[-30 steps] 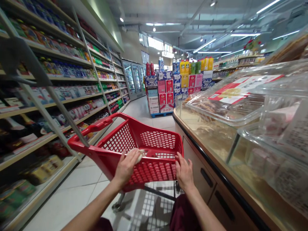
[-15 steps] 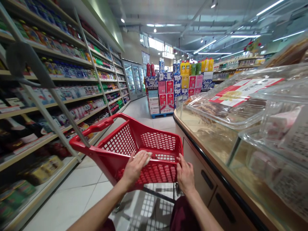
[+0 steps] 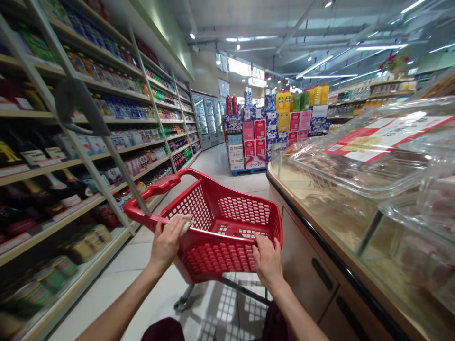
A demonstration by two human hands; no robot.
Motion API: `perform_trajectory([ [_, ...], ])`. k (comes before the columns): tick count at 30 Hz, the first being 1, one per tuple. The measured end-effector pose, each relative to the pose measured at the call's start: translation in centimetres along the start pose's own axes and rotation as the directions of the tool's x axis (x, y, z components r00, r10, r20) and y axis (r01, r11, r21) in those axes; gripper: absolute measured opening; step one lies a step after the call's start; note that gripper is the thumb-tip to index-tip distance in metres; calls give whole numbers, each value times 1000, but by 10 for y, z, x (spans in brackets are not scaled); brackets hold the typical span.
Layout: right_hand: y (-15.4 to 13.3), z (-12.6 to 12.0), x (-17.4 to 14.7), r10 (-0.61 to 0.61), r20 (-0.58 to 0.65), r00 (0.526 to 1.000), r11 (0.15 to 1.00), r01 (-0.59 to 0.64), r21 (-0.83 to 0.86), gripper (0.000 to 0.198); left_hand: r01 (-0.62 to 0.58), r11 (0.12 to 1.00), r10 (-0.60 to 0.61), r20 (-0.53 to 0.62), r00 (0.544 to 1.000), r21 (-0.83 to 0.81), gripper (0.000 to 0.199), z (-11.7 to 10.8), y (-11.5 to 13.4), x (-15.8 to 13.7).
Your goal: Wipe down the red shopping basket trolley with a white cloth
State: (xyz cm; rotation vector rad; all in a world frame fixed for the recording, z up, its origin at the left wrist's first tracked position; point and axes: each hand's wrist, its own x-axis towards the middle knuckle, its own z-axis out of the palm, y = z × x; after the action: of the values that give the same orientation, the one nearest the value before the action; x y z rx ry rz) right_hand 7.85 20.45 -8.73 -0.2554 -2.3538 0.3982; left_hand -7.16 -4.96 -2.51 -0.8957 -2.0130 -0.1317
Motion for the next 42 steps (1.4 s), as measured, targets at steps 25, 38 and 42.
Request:
perform_trajectory([
  [25, 5, 9, 0, -16, 13, 1000, 993, 18, -120, 39, 8, 1000, -7, -151, 988, 8, 39, -17, -50, -27],
  [38, 11, 6, 1, -43, 52, 998, 994, 48, -100, 39, -211, 966, 194, -121, 974, -150, 31, 1, 2, -46],
  [42, 12, 3, 4, -12, 73, 997, 998, 17, -64, 40, -334, 909, 324, -84, 943, -249, 31, 14, 41, -50],
])
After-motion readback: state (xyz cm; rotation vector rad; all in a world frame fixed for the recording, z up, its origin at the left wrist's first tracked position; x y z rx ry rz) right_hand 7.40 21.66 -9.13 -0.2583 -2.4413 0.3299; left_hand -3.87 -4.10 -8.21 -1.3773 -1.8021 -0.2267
